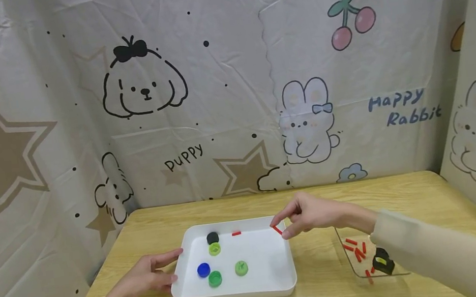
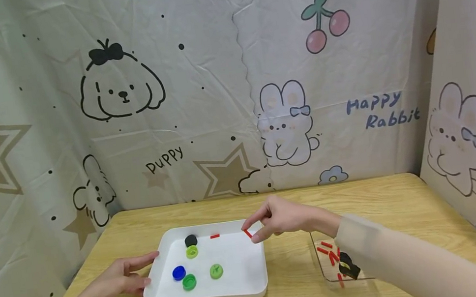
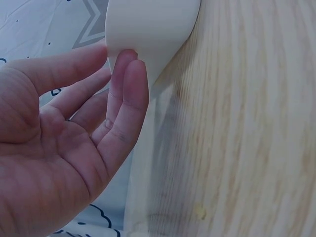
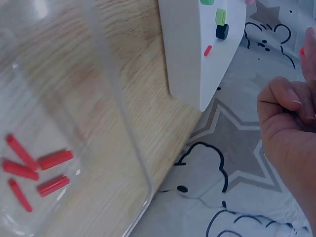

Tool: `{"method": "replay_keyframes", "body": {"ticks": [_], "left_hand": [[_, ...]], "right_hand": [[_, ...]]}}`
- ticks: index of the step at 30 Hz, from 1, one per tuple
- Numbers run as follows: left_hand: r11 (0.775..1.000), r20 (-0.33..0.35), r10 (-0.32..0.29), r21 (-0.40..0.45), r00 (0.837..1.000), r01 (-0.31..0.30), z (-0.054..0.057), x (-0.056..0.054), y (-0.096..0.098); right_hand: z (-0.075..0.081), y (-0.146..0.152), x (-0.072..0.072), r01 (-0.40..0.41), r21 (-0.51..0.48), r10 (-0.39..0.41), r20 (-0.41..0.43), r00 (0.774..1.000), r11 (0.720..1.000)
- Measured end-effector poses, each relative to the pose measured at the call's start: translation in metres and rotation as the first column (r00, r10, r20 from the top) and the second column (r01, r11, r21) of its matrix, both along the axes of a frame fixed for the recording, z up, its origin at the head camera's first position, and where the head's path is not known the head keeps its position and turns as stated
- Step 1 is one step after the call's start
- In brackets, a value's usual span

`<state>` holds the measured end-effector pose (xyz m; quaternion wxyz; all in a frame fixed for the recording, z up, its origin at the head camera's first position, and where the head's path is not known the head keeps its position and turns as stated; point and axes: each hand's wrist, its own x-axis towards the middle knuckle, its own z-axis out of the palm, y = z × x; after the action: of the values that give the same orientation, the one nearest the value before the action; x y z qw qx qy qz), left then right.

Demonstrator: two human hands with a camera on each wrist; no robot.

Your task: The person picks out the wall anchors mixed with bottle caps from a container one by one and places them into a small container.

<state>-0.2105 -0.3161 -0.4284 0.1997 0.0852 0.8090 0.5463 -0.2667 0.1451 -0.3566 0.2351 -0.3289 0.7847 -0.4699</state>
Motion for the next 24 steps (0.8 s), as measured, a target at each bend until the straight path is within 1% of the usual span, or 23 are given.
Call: {"method": "replay_keyframes", "body": {"ticks": [3,7,9,14,18,24], "left_hand": [[1.000,-0.001,0.003,-0.007,1.000,-0.003,-0.001,0.000,-0.001],[1.000,0.000,0.012,-0.021,1.000,-0.012,-0.002,-0.001,-0.001],[1.000,0.001,0.014,-0.027,1.000,-0.014,-0.002,-0.001,0.000],[0.999,-0.011,0.008,-0.041,1.000,-0.008,0.001,-0.001,0.000],[0.999,-0.015,0.000,-0.035,1.000,-0.001,0.002,-0.001,0.000],[1.000,-0.007,-0.008,-0.018,1.000,0.008,0.002,-0.001,-0.001]], "right_hand": [[-0.003,0.013,0.002,0.013,-0.009,-0.013,-0.009,1.000,1.000],[-0.006,0.033,0.007,0.037,-0.008,-0.037,0.000,0.999,0.999],[-0.006,0.044,0.010,0.053,-0.006,-0.053,0.010,0.999,0.999],[-0.006,0.071,0.017,0.088,-0.004,-0.088,0.002,0.996,0.996],[-0.009,0.091,0.022,0.110,0.002,-0.110,0.000,0.994,0.994],[-0.015,0.119,0.030,0.138,0.013,-0.138,0.030,0.990,0.990]]}}
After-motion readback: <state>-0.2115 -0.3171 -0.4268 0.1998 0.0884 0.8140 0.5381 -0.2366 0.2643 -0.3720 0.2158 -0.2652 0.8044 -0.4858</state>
